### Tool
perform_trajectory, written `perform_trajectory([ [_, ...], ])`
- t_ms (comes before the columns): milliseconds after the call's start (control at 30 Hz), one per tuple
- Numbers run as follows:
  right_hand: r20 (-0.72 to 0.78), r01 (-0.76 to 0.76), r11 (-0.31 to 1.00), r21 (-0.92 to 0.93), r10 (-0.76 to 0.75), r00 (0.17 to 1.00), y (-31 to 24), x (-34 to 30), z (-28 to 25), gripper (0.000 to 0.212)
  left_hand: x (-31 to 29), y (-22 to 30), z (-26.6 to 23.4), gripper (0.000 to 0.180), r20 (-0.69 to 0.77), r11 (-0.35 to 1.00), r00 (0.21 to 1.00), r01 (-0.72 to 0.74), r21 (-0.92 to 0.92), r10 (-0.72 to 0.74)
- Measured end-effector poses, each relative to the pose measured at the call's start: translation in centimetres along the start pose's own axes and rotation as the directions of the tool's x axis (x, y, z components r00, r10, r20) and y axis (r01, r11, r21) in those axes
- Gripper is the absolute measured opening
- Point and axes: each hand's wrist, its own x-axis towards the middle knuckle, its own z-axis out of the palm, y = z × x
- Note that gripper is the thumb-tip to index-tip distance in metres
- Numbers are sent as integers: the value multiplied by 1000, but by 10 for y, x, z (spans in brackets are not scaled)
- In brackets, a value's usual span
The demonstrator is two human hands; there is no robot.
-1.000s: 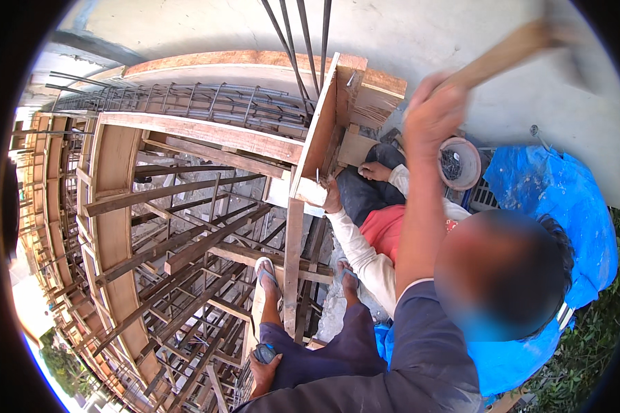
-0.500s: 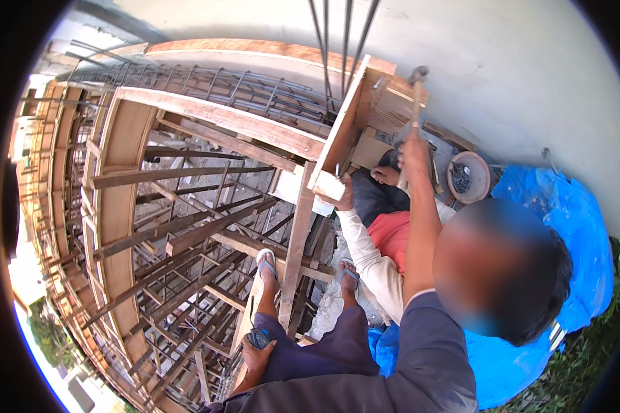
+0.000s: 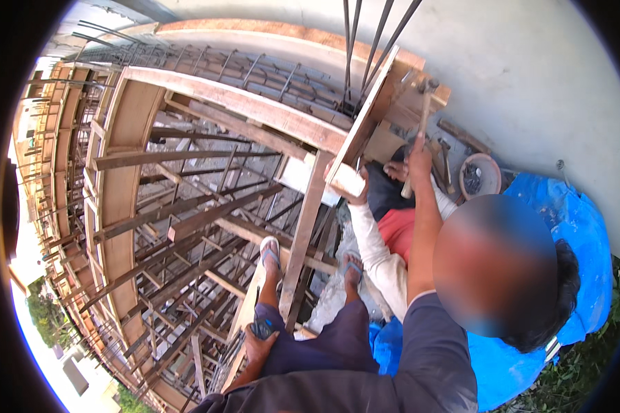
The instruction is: The person constructs a wooden formwork for a concrete structure by measuring pieces of wood, positioning them against an existing structure, and securing them with a hammer.
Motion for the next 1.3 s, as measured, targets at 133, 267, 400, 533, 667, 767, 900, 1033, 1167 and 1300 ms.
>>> perform_trajectory([
  [133,-13,2,1000,-13,-2,1000,-22,-22,-4,62,-1,22,-8,98,21,998,999,42,-57,-41],
  [267,-4,64,996,64,-64,998,-70,-59,0,60,-1,4,2,97,-47,999,999,-27,24,28],
  [400,-126,529,823,209,-513,849,-129,-110,-9,56,1,6,2,96,-76,996,994,-70,56,74],
  [533,-385,800,597,-58,-753,534,-96,-62,-16,47,6,9,6,96,-63,994,996,-58,89,64],
  [667,-229,393,855,-337,-479,847,-6,14,-13,64,12,11,4,94,-91,993,991,-97,63,103],
  [767,-88,7,982,-189,-24,996,12,22,-15,74,-3,5,-7,93,8,1000,1000,-18,-1,18],
  [900,-9,7,999,-36,-7,1000,-11,7,-9,74,5,4,9,94,-122,995,989,-81,66,88],
  [1033,43,-22,998,64,19,999,-27,-12,-9,63,-1,-6,11,98,-115,993,988,-96,69,104],
  [1167,-112,240,964,-112,-253,961,-17,9,-12,72,0,-18,16,100,-156,998,987,-35,58,44],
  [1300,-275,599,702,-385,-707,651,-1,18,-3,80,9,-10,20,98,-145,998,988,-45,31,49],
])
